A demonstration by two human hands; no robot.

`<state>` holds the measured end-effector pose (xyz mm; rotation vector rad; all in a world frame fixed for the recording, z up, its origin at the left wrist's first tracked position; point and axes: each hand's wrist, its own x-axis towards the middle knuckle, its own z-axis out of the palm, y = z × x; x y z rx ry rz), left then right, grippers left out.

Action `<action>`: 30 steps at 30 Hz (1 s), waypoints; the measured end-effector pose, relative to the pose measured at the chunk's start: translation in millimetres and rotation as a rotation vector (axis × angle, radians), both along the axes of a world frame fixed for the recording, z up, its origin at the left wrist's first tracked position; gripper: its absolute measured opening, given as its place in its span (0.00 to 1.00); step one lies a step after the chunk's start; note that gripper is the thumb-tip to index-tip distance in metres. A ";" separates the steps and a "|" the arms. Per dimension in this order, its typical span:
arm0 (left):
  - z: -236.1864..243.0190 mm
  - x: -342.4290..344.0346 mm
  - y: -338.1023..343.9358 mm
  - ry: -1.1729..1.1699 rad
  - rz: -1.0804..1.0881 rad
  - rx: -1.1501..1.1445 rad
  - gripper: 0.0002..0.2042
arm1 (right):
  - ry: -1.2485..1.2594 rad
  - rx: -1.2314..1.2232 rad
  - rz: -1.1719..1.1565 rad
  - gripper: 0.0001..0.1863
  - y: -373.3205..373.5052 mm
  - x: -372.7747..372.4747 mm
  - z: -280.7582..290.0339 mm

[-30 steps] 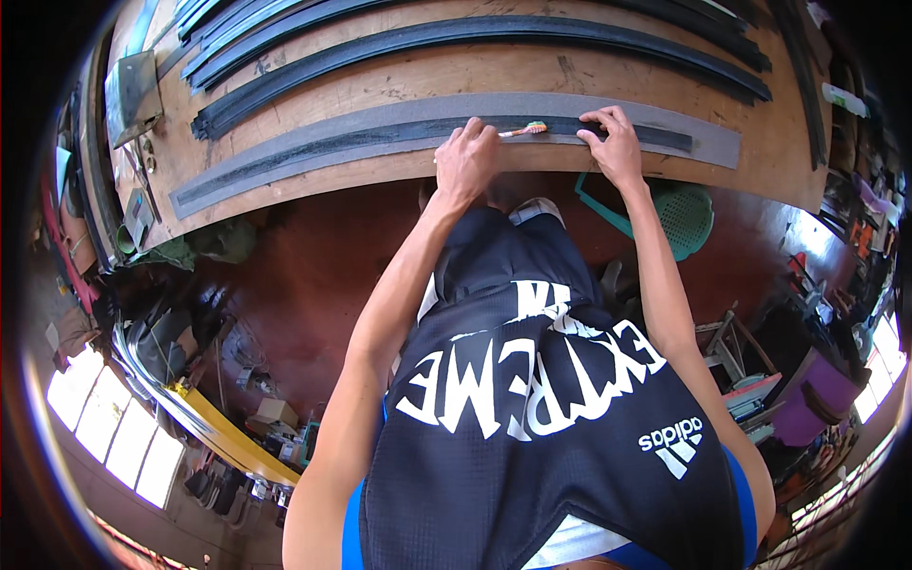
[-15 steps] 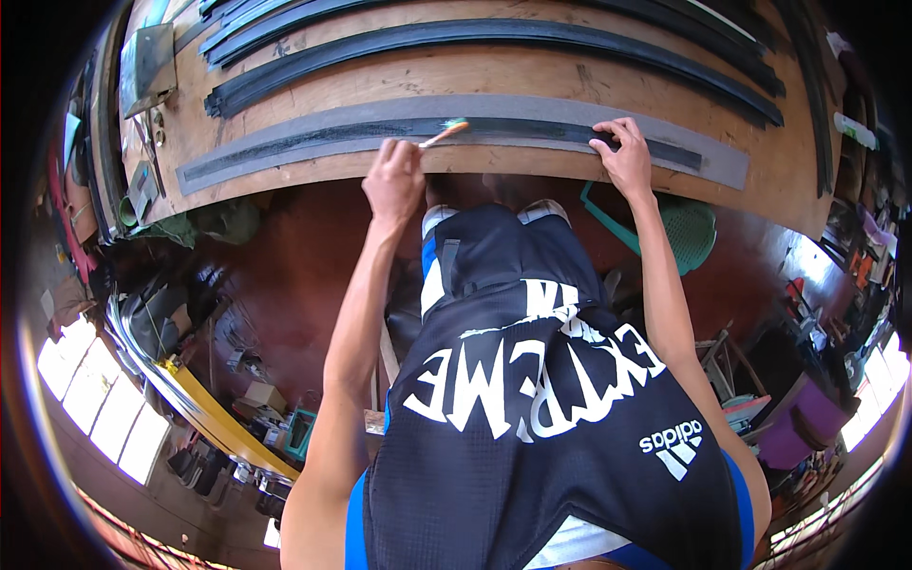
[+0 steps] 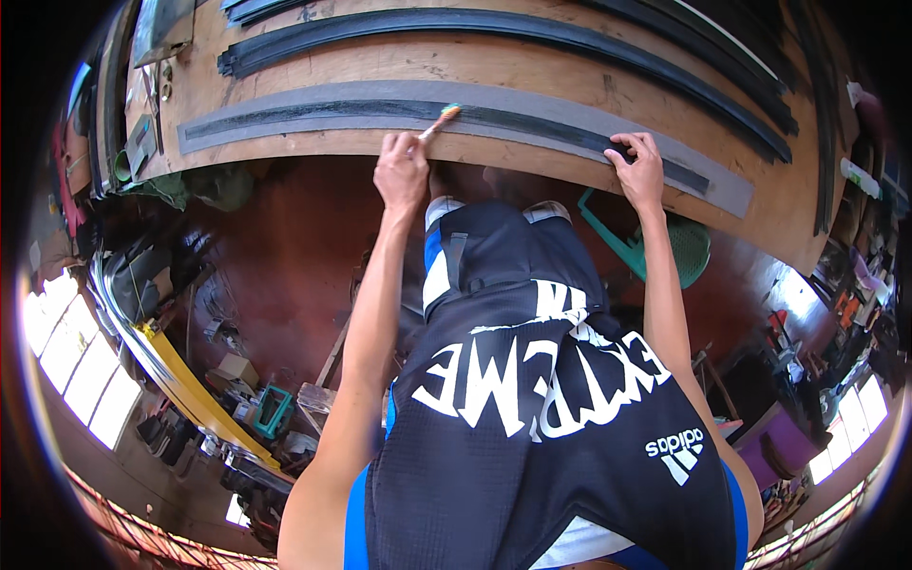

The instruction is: Applying a liquid finish or dye to long leather strips using a brush.

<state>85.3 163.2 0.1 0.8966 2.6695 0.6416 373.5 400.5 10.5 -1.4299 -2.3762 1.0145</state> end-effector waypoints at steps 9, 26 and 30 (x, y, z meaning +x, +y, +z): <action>8.7 37.2 16.0 -0.130 -0.082 0.148 0.06 | -0.018 -0.005 0.013 0.13 0.4 -3.3 4.3; 0.1 -3.2 -6.9 -0.089 0.020 0.032 0.05 | -0.009 -0.027 0.019 0.13 -1.2 -3.9 5.1; 12.7 -48.9 -26.3 0.024 0.087 -0.021 0.07 | -0.012 0.001 0.012 0.13 -1.9 -3.3 3.7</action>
